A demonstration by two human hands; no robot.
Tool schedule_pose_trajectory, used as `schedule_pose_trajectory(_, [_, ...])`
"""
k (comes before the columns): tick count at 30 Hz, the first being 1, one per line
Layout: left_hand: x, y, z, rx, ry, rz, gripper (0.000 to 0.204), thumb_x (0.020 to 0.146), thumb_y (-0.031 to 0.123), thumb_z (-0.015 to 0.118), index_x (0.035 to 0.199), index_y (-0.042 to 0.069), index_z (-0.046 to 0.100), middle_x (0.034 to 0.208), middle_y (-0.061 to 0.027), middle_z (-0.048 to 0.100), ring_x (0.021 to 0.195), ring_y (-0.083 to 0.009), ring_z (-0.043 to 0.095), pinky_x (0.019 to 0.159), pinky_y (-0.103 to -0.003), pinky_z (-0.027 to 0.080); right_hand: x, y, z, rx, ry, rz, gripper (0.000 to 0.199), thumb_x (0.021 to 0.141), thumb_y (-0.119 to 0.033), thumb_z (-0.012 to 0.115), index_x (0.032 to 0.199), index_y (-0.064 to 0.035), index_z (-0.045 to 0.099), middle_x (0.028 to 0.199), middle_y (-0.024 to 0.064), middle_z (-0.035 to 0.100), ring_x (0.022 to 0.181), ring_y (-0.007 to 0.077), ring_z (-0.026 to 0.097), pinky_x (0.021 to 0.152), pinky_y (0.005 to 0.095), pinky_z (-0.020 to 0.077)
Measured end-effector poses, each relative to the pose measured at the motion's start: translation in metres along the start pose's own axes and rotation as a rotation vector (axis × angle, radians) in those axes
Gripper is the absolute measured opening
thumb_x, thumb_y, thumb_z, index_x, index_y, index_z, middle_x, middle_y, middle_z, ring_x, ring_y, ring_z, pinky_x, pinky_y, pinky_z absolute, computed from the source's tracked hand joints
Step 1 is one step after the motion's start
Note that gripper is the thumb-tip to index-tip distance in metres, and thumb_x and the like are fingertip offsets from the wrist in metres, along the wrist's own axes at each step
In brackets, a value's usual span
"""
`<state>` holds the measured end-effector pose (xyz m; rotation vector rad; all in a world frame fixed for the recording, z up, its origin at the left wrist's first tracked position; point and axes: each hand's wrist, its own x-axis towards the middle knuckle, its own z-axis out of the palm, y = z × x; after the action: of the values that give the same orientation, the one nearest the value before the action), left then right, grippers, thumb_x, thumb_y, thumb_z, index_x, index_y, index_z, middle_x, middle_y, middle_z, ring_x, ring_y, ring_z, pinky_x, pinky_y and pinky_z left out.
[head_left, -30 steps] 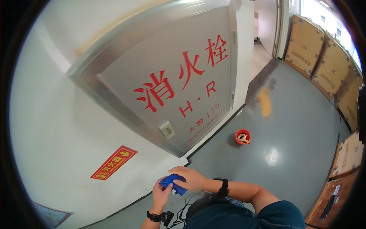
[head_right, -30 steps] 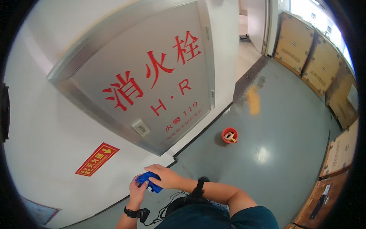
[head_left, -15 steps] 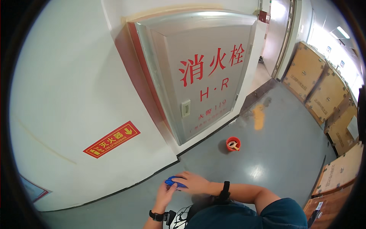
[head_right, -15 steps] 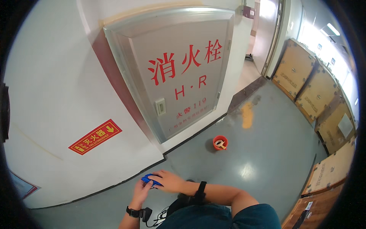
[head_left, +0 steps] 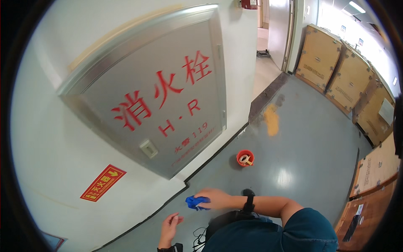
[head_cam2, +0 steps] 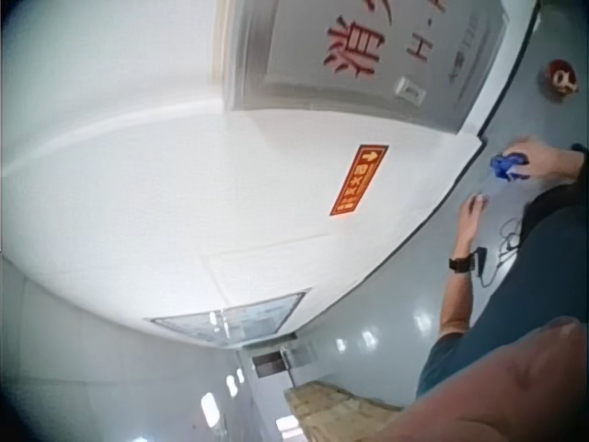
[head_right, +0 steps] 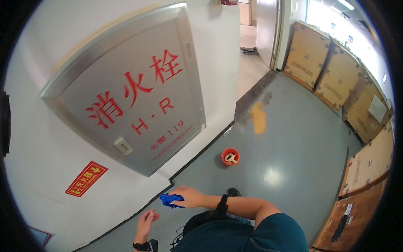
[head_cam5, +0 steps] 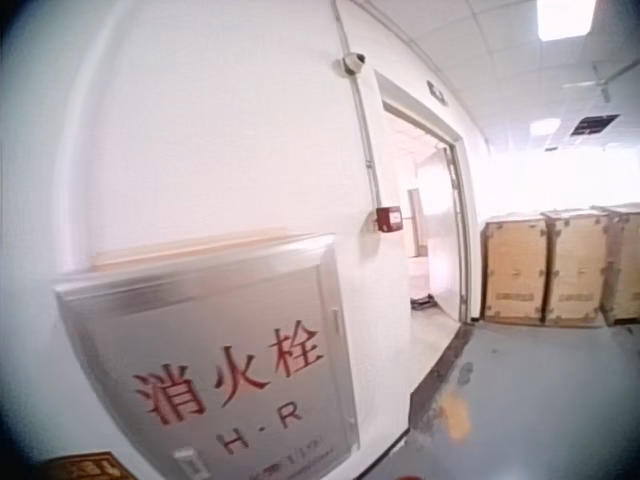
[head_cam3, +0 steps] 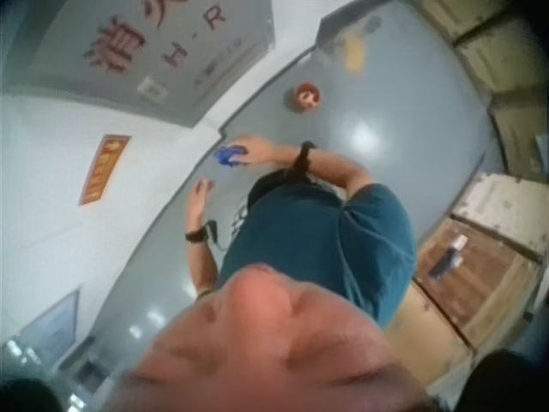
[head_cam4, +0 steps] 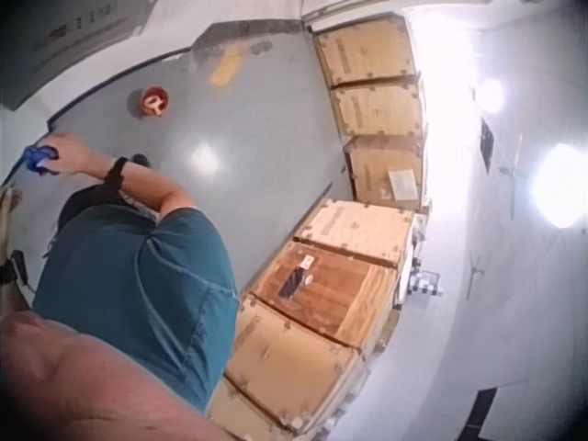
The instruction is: Clean the exterior surfaces of a wall-mounted fire hydrant box using a blue cloth.
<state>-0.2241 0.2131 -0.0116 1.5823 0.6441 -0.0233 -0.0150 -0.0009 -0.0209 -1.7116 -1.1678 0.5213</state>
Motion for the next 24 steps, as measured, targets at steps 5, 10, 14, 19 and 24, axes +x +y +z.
schedule_pose_trajectory(5, [0.038, 0.015, 0.072, -0.014, 0.092, -0.089, 0.033, 0.099, 0.018, 0.053, 0.122, -0.006, 0.057, 0.105, -0.0165, 0.069, 0.098, -0.0232, 0.067, 0.09, -0.033, 0.052, -0.029, 0.065, -0.103, -0.082, 0.11, 0.005, 0.038, 0.087, -0.027, 0.069, 0.118, -0.0062, 0.062, 0.111, 0.0132, 0.064, 0.098, 0.0315, 0.064, 0.086, 0.0384, 0.0517])
schedule_pose_trajectory(10, [0.049, 0.04, 0.135, 0.037, 0.08, -0.105, 0.036, 0.099, 0.019, 0.052, 0.123, -0.008, 0.055, 0.105, -0.0193, 0.068, 0.095, -0.0265, 0.068, 0.088, -0.036, 0.053, -0.049, 0.111, -0.184, 0.1, 0.358, 0.217, 0.041, 0.082, -0.023, 0.076, 0.116, -0.0051, 0.061, 0.108, 0.0131, 0.064, 0.098, 0.0255, 0.065, 0.084, 0.0356, 0.053])
schedule_pose_trajectory(14, [0.038, 0.117, 0.175, 0.359, 0.043, -0.178, 0.043, 0.098, 0.037, 0.052, 0.115, -0.001, 0.064, 0.115, -0.0159, 0.067, 0.109, -0.0276, 0.061, 0.093, -0.037, 0.046, -0.044, 0.144, -0.23, 0.089, 0.577, 0.217, 0.038, 0.082, -0.025, 0.074, 0.112, -0.0054, 0.062, 0.107, 0.0138, 0.064, 0.097, 0.0274, 0.064, 0.085, 0.0358, 0.0511])
schedule_pose_trajectory(19, [0.037, 0.12, 0.189, 0.378, 0.15, -0.173, 0.049, 0.098, 0.042, 0.051, 0.115, -0.002, 0.064, 0.112, -0.0142, 0.069, 0.106, -0.0259, 0.063, 0.094, -0.037, 0.046, -0.017, 0.142, -0.271, 0.089, 0.728, 0.2, 0.037, 0.084, -0.024, 0.071, 0.114, -0.0053, 0.062, 0.107, 0.0139, 0.063, 0.097, 0.0298, 0.064, 0.086, 0.0374, 0.0507])
schedule_pose_trajectory(24, [0.043, 0.104, 0.192, 0.325, 0.163, -0.159, 0.05, 0.097, 0.043, 0.053, 0.118, -0.003, 0.062, 0.112, -0.0146, 0.069, 0.109, -0.0254, 0.063, 0.096, -0.037, 0.045, 0.013, 0.128, -0.306, 0.0, 0.796, 0.026, 0.042, 0.084, -0.02, 0.071, 0.122, -0.0074, 0.06, 0.107, 0.0143, 0.062, 0.095, 0.0291, 0.063, 0.083, 0.035, 0.0514])
